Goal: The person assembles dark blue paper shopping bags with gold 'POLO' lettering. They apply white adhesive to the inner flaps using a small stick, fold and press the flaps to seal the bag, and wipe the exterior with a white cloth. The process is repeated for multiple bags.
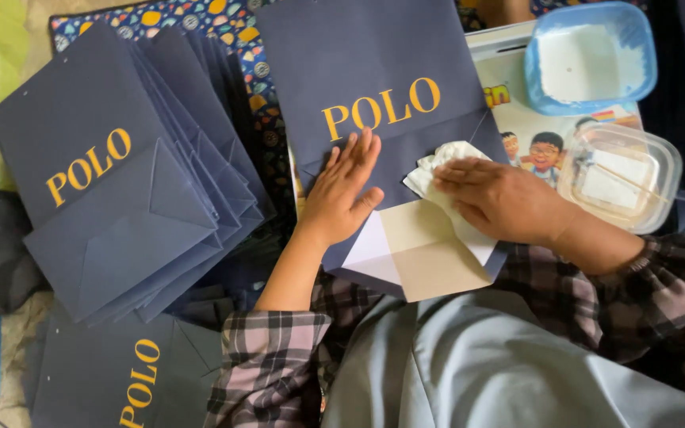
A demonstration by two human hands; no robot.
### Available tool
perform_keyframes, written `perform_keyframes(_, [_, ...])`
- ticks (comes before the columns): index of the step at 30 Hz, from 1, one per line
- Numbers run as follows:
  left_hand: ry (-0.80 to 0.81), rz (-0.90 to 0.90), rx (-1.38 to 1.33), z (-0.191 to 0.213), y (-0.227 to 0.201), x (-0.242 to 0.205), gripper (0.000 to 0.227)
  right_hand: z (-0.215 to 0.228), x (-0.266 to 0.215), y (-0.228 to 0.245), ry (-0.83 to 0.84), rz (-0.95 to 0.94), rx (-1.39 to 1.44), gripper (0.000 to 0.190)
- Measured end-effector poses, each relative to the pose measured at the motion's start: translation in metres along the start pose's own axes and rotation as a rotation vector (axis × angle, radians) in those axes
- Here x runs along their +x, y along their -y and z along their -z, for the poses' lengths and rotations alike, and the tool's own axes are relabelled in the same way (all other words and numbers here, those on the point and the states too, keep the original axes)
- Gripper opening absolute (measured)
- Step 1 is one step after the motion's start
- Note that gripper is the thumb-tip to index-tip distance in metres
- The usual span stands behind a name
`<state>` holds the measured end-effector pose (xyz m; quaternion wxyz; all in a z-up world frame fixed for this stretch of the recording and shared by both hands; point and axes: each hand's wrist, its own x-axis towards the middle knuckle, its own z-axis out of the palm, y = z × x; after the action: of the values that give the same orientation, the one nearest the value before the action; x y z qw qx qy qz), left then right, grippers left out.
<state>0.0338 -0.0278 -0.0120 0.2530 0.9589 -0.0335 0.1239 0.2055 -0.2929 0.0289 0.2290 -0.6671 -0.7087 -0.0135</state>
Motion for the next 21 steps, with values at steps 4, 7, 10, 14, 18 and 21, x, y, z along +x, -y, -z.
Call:
perform_keyframes(4, [-0.272,-0.105,-0.389,0.015,0.003,0.000,0.075,-0.014,0.033,0.008,0.031,0.087,0.103,0.045])
perform_keyframes(7, [-0.362,-0.094,-0.460,0.020,-0.003,0.001,0.083,-0.023,0.064,0.015,0.083,0.180,0.202,0.049])
perform_keyframes(10, [-0.418,-0.087,-0.402,0.019,-0.004,-0.002,0.092,-0.038,0.097,0.019,0.095,0.256,0.210,0.048])
perform_keyframes(14, [-0.395,-0.088,-0.285,0.019,-0.009,-0.003,0.097,-0.083,0.140,-0.003,0.072,0.363,0.178,0.041])
perform_keyframes(18, [-0.366,-0.087,-0.249,0.019,-0.009,-0.005,0.095,-0.124,0.149,-0.020,0.050,0.292,0.045,0.040])
perform_keyframes(21, [-0.381,-0.045,-0.249,0.019,-0.006,-0.006,0.095,-0.107,0.152,-0.016,0.036,0.325,-0.010,0.032])
